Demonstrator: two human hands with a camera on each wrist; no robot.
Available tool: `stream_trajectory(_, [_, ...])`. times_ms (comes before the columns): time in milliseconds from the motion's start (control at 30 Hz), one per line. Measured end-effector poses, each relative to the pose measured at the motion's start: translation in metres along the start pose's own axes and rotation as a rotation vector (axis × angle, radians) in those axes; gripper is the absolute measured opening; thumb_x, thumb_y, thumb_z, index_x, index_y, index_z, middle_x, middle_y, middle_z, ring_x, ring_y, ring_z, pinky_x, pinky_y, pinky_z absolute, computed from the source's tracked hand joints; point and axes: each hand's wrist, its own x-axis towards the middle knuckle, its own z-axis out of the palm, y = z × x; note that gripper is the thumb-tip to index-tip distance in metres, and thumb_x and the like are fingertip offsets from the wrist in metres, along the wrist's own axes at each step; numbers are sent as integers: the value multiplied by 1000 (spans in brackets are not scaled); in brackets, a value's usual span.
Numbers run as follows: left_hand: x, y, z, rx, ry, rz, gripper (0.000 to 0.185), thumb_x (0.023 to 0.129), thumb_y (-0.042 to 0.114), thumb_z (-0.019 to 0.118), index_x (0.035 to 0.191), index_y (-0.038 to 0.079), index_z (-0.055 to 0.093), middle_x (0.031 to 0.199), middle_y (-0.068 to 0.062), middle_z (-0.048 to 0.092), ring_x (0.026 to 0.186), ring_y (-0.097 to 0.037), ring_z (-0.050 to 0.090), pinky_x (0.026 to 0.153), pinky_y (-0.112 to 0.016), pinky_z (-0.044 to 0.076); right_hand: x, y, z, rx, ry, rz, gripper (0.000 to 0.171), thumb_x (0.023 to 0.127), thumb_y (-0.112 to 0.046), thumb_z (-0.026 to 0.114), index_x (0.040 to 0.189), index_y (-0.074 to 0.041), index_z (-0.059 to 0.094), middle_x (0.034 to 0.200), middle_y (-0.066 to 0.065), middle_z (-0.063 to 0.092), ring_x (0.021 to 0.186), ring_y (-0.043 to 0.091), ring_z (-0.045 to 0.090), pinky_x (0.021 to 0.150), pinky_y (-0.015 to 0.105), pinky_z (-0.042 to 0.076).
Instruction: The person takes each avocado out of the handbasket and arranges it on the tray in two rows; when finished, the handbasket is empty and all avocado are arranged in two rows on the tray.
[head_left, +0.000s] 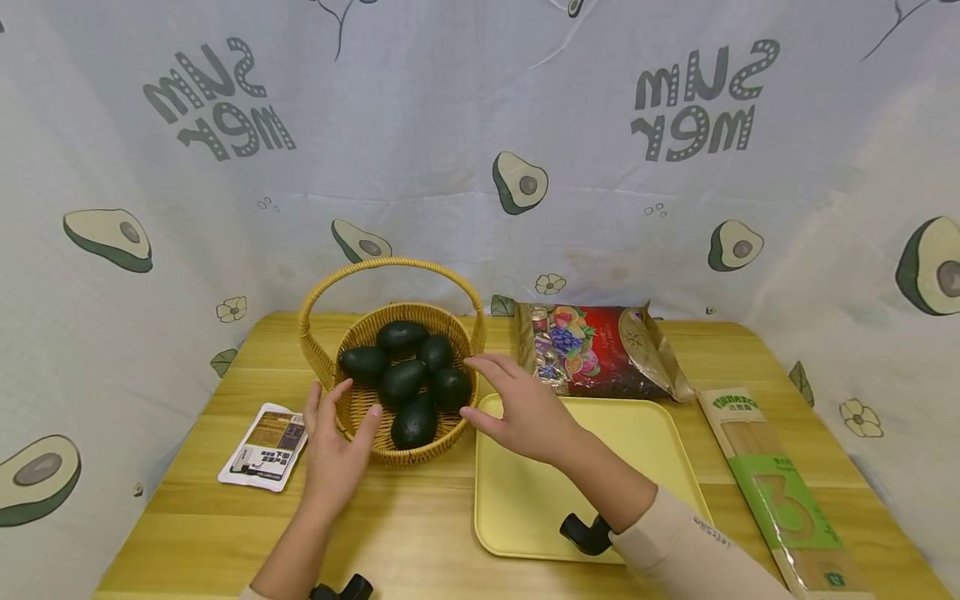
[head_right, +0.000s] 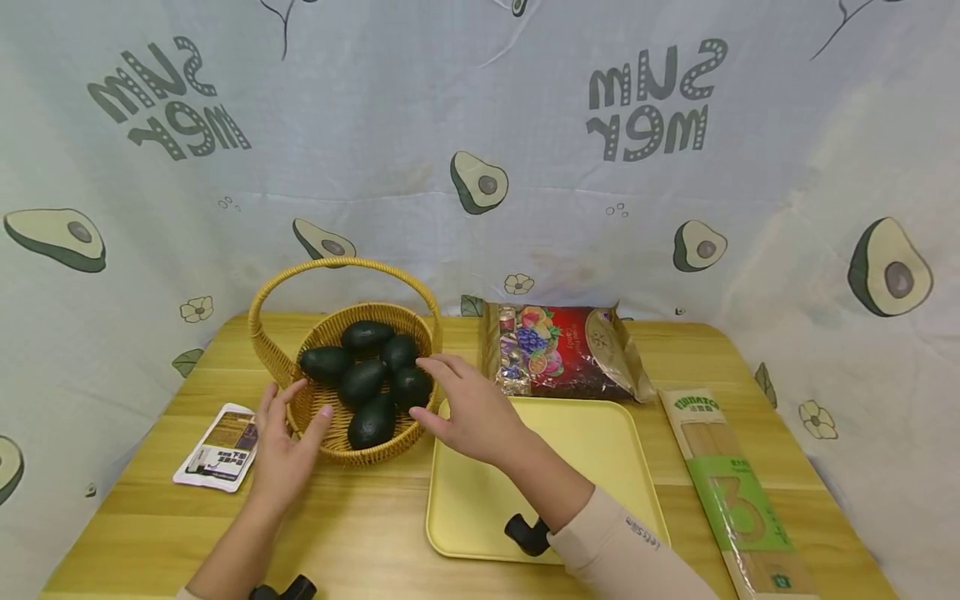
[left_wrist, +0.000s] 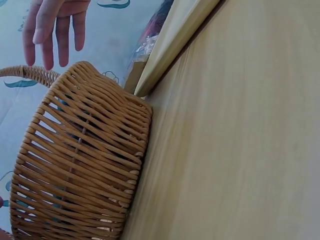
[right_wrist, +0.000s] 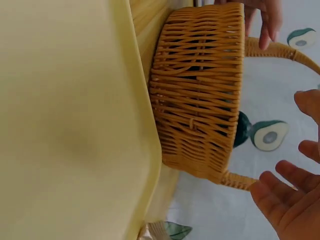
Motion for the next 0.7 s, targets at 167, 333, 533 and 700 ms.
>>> stream_trajectory(167, [4, -7, 6, -57, 33, -35, 54, 86, 36, 65, 132, 16, 46, 151, -13, 7, 136, -35, 10, 103, -58, 17, 12, 1, 15, 3, -24, 18, 60, 84, -43, 65, 135, -19, 45, 130, 0, 49, 113, 17, 51, 88, 37, 45])
stream_trajectory(333, [8, -16, 16, -125, 82, -41, 48, 87, 30, 64, 129, 11, 49, 150, -15, 12, 138, -30, 7, 105, -55, 13, 25, -3, 23, -12, -69, 36, 62, 82, -36, 68, 136, -17, 44, 129, 3, 50, 115, 19, 50, 92, 36, 43])
stream_trajectory(533, [6, -25, 27, -191, 156, -59, 43, 89, 24, 62, 127, 9, 50, 148, -16, 20, 138, -30, 8, 107, -52, 11, 39, -7, 31, -47, -167, 74, 67, 80, -31, 72, 138, -16, 42, 131, 6, 50, 118, 23, 48, 94, 38, 41])
stream_trajectory(700, [4, -30, 30, -239, 189, -37, 41, 89, 20, 62, 126, 9, 51, 147, -13, 23, 138, -28, 10, 108, -47, 8, 45, -8, 33, -37, -228, 118, 68, 79, -27, 73, 138, -15, 41, 133, 7, 49, 119, 25, 48, 95, 40, 41])
